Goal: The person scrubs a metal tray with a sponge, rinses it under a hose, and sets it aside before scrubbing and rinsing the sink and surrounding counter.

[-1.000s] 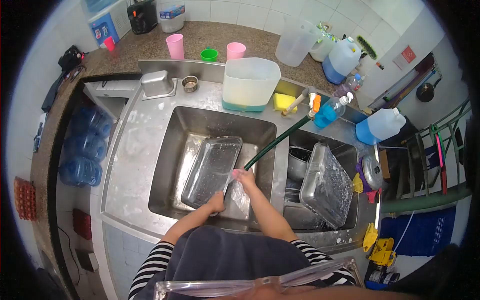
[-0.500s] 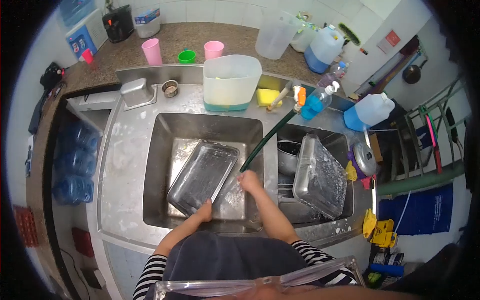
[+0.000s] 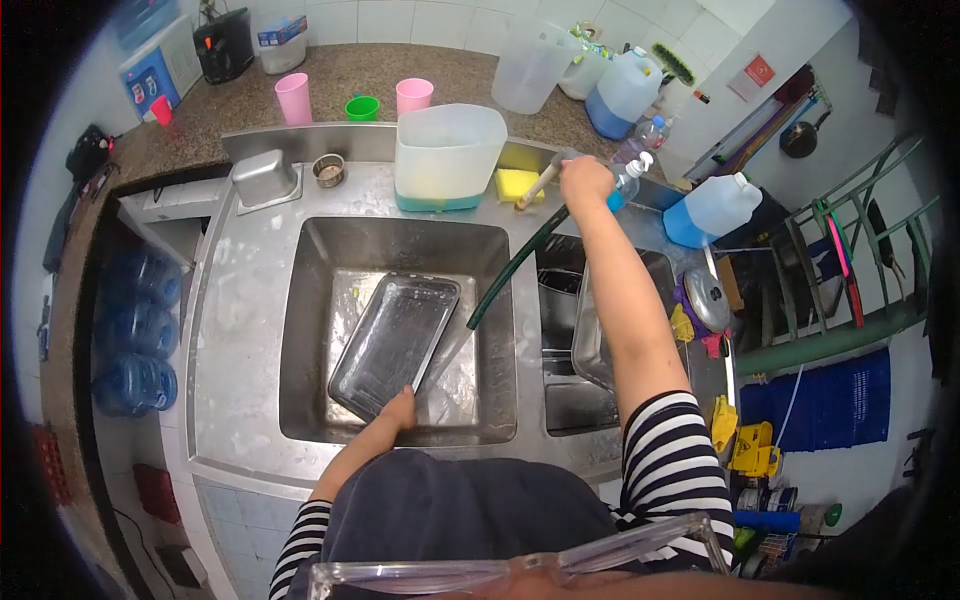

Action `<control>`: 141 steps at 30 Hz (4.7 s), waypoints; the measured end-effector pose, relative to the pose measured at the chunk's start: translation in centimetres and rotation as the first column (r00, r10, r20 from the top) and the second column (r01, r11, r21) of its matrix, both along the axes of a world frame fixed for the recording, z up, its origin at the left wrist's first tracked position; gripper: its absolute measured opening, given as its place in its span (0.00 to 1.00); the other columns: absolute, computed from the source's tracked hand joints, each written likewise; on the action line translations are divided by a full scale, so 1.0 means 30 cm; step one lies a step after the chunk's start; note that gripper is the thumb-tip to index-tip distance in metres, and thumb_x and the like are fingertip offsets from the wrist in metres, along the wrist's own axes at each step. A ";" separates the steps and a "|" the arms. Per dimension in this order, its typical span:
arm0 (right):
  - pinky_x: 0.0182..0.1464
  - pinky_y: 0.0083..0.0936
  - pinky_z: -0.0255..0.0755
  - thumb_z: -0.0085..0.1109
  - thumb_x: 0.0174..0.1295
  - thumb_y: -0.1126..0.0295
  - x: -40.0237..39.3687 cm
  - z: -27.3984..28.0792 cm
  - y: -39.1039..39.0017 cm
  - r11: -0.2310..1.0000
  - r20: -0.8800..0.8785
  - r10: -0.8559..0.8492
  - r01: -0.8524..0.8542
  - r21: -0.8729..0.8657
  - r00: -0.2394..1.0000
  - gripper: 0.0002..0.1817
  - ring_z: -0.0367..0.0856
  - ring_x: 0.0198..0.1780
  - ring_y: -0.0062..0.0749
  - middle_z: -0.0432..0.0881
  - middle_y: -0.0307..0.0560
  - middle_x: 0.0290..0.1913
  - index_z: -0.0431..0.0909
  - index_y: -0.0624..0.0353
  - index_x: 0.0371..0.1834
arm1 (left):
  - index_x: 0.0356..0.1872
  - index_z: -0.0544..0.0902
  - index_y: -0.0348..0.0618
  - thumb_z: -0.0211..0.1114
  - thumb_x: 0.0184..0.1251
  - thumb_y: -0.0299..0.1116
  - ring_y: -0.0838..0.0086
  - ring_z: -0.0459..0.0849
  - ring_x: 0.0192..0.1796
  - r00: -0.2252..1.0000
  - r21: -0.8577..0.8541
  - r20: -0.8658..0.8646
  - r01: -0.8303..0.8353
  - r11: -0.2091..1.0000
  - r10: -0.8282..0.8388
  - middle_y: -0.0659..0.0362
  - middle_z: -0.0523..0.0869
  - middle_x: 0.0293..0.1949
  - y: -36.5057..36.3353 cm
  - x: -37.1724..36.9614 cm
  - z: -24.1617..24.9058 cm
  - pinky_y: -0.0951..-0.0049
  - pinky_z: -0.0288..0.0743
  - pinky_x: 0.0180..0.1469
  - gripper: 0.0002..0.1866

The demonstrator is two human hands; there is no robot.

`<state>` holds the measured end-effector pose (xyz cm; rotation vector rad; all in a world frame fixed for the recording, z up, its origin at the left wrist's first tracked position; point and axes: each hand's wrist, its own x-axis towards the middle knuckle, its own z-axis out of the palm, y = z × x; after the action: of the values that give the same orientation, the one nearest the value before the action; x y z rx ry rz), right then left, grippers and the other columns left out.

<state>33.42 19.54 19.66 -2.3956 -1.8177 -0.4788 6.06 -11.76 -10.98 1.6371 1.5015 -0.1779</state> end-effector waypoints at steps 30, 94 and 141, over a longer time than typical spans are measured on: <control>0.25 0.44 0.68 0.50 0.59 0.55 0.264 0.063 0.048 0.521 0.027 0.853 -0.850 -0.076 0.521 0.18 0.75 0.23 0.54 0.75 0.58 0.17 0.66 0.61 0.28 | 0.46 0.66 0.31 0.61 0.46 0.27 0.50 0.72 0.54 0.986 0.084 -0.127 0.118 0.989 -0.106 0.41 0.70 0.50 -0.016 -0.017 0.002 0.61 0.69 0.55 0.24; 0.45 0.40 0.74 0.48 0.60 0.64 -0.001 0.011 -0.146 0.988 -0.084 0.135 -0.141 -0.061 0.987 0.14 0.78 0.43 0.53 0.78 0.61 0.41 0.76 0.64 0.37 | 0.40 0.72 0.31 0.59 0.44 0.28 0.48 0.79 0.43 0.991 0.173 0.133 -0.002 0.985 -0.022 0.38 0.80 0.37 0.016 -0.054 0.074 0.57 0.72 0.46 0.18; 0.33 0.23 0.67 0.50 0.62 0.53 -0.442 -1.419 -0.733 0.896 -0.899 -0.199 0.298 -0.328 -0.390 0.16 0.71 0.32 0.25 0.72 0.39 0.30 0.71 0.55 0.37 | 0.35 0.80 0.42 0.50 0.61 0.47 0.57 0.80 0.32 0.849 -0.079 0.312 -0.424 0.902 0.427 0.48 0.82 0.30 0.227 0.233 -0.527 0.61 0.73 0.40 0.18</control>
<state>20.15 -2.44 -22.90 -1.6788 -0.2619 1.2484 13.04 -4.95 -26.80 1.2122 1.5570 0.3183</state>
